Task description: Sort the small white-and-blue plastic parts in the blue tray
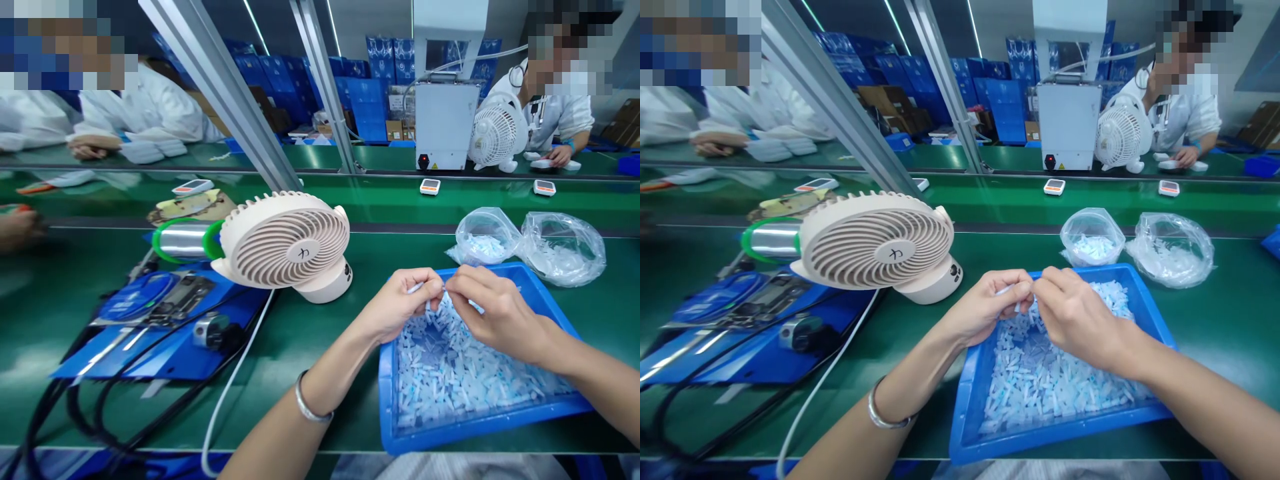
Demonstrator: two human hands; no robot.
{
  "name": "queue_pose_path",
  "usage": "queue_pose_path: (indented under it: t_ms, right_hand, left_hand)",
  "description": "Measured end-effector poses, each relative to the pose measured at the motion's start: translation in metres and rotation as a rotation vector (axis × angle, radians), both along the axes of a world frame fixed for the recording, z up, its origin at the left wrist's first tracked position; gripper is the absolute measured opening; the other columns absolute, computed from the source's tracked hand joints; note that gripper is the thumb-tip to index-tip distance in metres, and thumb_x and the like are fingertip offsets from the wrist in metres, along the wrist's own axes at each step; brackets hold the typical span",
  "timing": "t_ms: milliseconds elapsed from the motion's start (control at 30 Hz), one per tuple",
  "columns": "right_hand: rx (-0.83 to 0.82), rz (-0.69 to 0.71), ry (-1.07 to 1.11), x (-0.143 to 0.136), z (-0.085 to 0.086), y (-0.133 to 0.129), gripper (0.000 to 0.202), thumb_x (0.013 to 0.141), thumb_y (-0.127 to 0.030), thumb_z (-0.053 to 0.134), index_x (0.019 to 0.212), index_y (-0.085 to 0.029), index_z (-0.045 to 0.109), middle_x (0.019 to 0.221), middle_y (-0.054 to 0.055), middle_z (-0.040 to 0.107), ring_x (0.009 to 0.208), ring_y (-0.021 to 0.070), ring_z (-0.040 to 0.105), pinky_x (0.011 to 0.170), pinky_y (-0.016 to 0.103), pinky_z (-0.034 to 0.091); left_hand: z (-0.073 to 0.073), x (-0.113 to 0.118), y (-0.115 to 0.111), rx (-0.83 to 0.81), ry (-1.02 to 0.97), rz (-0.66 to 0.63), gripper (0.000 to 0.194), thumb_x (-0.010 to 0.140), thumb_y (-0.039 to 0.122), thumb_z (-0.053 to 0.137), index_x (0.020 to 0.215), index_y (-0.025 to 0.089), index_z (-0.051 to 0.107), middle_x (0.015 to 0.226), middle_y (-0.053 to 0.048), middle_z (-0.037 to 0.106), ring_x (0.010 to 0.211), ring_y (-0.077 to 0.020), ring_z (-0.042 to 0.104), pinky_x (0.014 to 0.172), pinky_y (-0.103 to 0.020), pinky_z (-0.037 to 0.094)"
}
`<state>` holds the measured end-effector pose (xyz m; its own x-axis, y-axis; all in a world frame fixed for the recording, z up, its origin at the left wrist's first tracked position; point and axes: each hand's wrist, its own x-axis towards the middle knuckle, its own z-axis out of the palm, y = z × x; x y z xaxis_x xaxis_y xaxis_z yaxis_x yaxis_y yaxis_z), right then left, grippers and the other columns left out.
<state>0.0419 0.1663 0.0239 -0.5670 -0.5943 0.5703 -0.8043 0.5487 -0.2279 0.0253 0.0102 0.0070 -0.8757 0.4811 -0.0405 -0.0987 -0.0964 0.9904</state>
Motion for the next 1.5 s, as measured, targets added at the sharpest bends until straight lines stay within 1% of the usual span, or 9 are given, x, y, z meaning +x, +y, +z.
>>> queue_pose_path:
  t_ms: [133, 333, 400, 600, 767, 967, 1133, 1300, 1500]
  right_hand:
    - [0.040, -0.021, 0.106, 0.000, -0.006, -0.003, 0.028, 0.081, -0.004, 0.032, 0.064, -0.012, 0.053, 0.059, 0.005, 0.049, 0.055, 0.0132, 0.041, 0.051, 0.027, 0.036]
    - [-0.256, -0.082, -0.058, -0.004, -0.012, -0.003, 0.010, 0.080, -0.010, 0.046, 0.082, -0.014, 0.054, 0.065, 0.001, 0.055, 0.057, 0.0097, 0.048, 0.055, 0.023, 0.039]
    - [-0.291, -0.098, -0.091, -0.005, -0.012, -0.003, 0.008, 0.080, -0.013, 0.049, 0.085, -0.014, 0.054, 0.067, 0.000, 0.056, 0.059, 0.0098, 0.048, 0.055, 0.023, 0.039]
    - [-0.158, -0.057, -0.126, -0.007, -0.011, 0.000, 0.015, 0.083, -0.011, 0.042, 0.083, -0.012, 0.057, 0.066, 0.003, 0.051, 0.061, 0.0121, 0.046, 0.056, 0.027, 0.037]
    - [-0.114, -0.049, -0.087, -0.010, -0.012, 0.003, 0.017, 0.083, -0.010, 0.039, 0.082, -0.011, 0.056, 0.066, 0.003, 0.050, 0.061, 0.0125, 0.044, 0.055, 0.027, 0.037]
    - [-0.056, -0.065, -0.046, -0.011, -0.013, 0.003, 0.019, 0.085, -0.012, 0.037, 0.074, -0.012, 0.053, 0.063, 0.003, 0.050, 0.059, 0.0122, 0.043, 0.055, 0.026, 0.035]
    - [-0.048, -0.037, -0.006, -0.009, -0.015, 0.000, 0.022, 0.085, -0.010, 0.036, 0.070, -0.012, 0.052, 0.063, 0.003, 0.050, 0.057, 0.0118, 0.042, 0.053, 0.025, 0.035]
    - [-0.016, -0.028, 0.140, -0.008, -0.017, -0.002, 0.026, 0.083, -0.004, 0.034, 0.065, -0.012, 0.050, 0.059, 0.004, 0.049, 0.055, 0.0122, 0.039, 0.052, 0.025, 0.035]
    - [0.041, -0.030, 0.233, -0.009, -0.022, -0.005, 0.029, 0.083, -0.003, 0.030, 0.067, -0.012, 0.052, 0.059, 0.005, 0.049, 0.057, 0.0136, 0.039, 0.054, 0.025, 0.038]
  left_hand:
    - [0.002, 0.002, 0.002, -0.062, 0.061, 0.039, 0.028, 0.072, 0.035, 0.053, 0.055, 0.014, 0.047, 0.052, 0.003, 0.043, 0.046, -0.0051, 0.032, 0.043, -0.021, 0.019]
    - [0.004, 0.003, 0.003, 0.005, 0.013, 0.042, 0.026, 0.074, 0.033, 0.051, 0.056, 0.014, 0.045, 0.051, 0.004, 0.043, 0.044, -0.0044, 0.029, 0.042, -0.020, 0.018]
    - [0.004, 0.003, 0.003, 0.022, 0.008, 0.048, 0.025, 0.074, 0.032, 0.051, 0.057, 0.014, 0.046, 0.051, 0.004, 0.043, 0.044, -0.0042, 0.029, 0.041, -0.020, 0.017]
    - [0.004, 0.002, 0.002, 0.043, -0.030, 0.081, 0.022, 0.073, 0.029, 0.052, 0.057, 0.013, 0.050, 0.049, 0.004, 0.042, 0.042, -0.0037, 0.027, 0.040, -0.021, 0.015]
    - [0.004, 0.001, 0.002, 0.060, -0.092, 0.119, 0.018, 0.071, 0.027, 0.053, 0.064, 0.011, 0.056, 0.050, 0.003, 0.043, 0.042, -0.0033, 0.027, 0.040, -0.021, 0.014]
    - [0.003, 0.000, 0.002, 0.040, -0.068, 0.100, 0.018, 0.070, 0.025, 0.054, 0.058, 0.012, 0.051, 0.051, 0.003, 0.044, 0.043, -0.0033, 0.029, 0.040, -0.020, 0.015]
    - [0.004, 0.002, 0.003, 0.039, -0.048, 0.087, 0.022, 0.070, 0.027, 0.054, 0.055, 0.014, 0.046, 0.050, 0.004, 0.042, 0.043, -0.0035, 0.029, 0.040, -0.020, 0.016]
    - [0.005, 0.003, 0.004, 0.046, -0.043, 0.083, 0.027, 0.073, 0.030, 0.051, 0.053, 0.014, 0.043, 0.048, 0.004, 0.041, 0.042, -0.0036, 0.028, 0.040, -0.020, 0.016]
    - [0.003, 0.004, 0.004, 0.039, -0.068, 0.078, 0.030, 0.075, 0.031, 0.049, 0.051, 0.014, 0.042, 0.045, 0.005, 0.039, 0.040, -0.0032, 0.026, 0.038, -0.019, 0.014]
